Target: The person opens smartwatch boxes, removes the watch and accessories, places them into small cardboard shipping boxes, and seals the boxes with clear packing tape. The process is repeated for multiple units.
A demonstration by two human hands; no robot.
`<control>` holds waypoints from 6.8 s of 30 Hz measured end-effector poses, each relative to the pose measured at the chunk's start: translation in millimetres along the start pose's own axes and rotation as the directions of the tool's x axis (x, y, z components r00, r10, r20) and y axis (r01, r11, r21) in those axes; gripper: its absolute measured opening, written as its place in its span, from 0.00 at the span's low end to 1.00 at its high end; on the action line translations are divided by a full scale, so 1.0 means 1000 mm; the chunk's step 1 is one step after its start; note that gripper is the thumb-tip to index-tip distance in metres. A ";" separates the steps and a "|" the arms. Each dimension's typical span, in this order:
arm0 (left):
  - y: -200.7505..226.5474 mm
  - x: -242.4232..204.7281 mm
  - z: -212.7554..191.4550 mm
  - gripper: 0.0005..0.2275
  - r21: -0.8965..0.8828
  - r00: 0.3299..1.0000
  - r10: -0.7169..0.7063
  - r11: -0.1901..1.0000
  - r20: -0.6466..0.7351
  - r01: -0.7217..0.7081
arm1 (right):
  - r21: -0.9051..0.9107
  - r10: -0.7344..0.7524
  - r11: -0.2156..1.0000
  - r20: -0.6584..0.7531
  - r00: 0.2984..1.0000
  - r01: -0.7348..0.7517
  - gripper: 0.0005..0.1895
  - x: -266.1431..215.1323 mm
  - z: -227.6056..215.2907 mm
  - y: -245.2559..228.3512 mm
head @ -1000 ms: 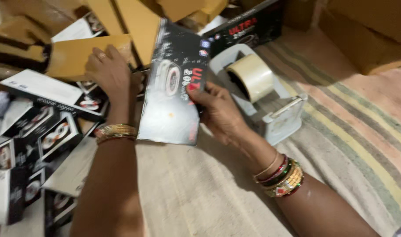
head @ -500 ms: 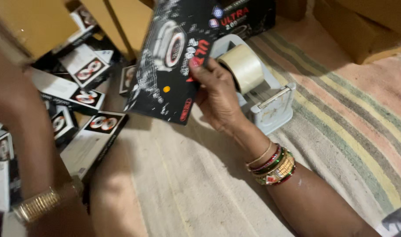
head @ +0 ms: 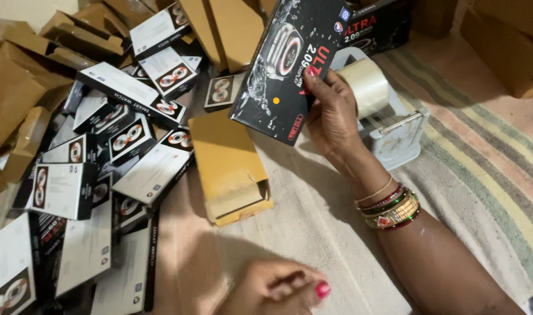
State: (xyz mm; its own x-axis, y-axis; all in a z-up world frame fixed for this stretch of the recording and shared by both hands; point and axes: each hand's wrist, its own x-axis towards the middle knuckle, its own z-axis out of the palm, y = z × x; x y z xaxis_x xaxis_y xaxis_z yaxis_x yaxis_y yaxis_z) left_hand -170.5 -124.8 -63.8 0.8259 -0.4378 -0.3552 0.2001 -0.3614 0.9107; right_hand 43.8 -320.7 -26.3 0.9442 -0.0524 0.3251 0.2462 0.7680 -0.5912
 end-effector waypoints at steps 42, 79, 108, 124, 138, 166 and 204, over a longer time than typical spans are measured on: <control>0.028 0.006 -0.033 0.48 0.492 0.647 0.480 0.852 -0.593 -0.181 | -0.610 -0.279 0.763 -0.010 0.960 0.215 0.16 -0.010 0.013 -0.009; 0.064 0.104 -0.076 0.07 0.737 0.860 0.112 0.577 -0.498 0.352 | -0.747 -0.329 0.562 0.193 0.924 0.356 0.28 -0.013 0.019 -0.013; 0.059 0.103 -0.086 0.69 0.698 0.900 0.010 0.636 -0.435 0.330 | -0.719 -0.171 0.669 0.094 0.981 0.186 0.43 -0.084 -0.010 -0.008; 0.067 0.080 -0.099 0.65 0.754 0.820 0.495 0.645 -0.288 -0.125 | -0.624 -0.153 0.757 0.119 0.981 0.194 0.65 -0.091 0.003 -0.010; 0.073 0.066 -0.091 0.56 0.714 0.649 0.694 0.622 -0.311 -0.323 | -0.728 0.173 0.637 0.453 0.874 0.251 0.20 -0.091 -0.005 -0.011; 0.074 0.079 -0.067 0.60 0.887 0.620 0.760 0.405 -0.194 -0.220 | -0.711 0.356 0.691 0.178 0.918 -0.130 0.14 -0.082 -0.006 -0.016; 0.069 0.080 -0.071 0.48 0.877 0.647 0.746 0.408 -0.161 -0.252 | -0.648 0.253 0.752 0.112 0.961 -0.122 0.18 -0.084 -0.014 -0.010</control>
State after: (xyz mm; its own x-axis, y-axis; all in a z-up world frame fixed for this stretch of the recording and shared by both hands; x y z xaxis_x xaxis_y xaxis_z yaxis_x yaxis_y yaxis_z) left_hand -53.4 -126.4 -14.5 0.7681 -0.4201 0.4832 -0.5892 -0.7592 0.2765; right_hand -34.5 -333.1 -58.0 0.9452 0.2151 0.2455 0.2113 0.1701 -0.9625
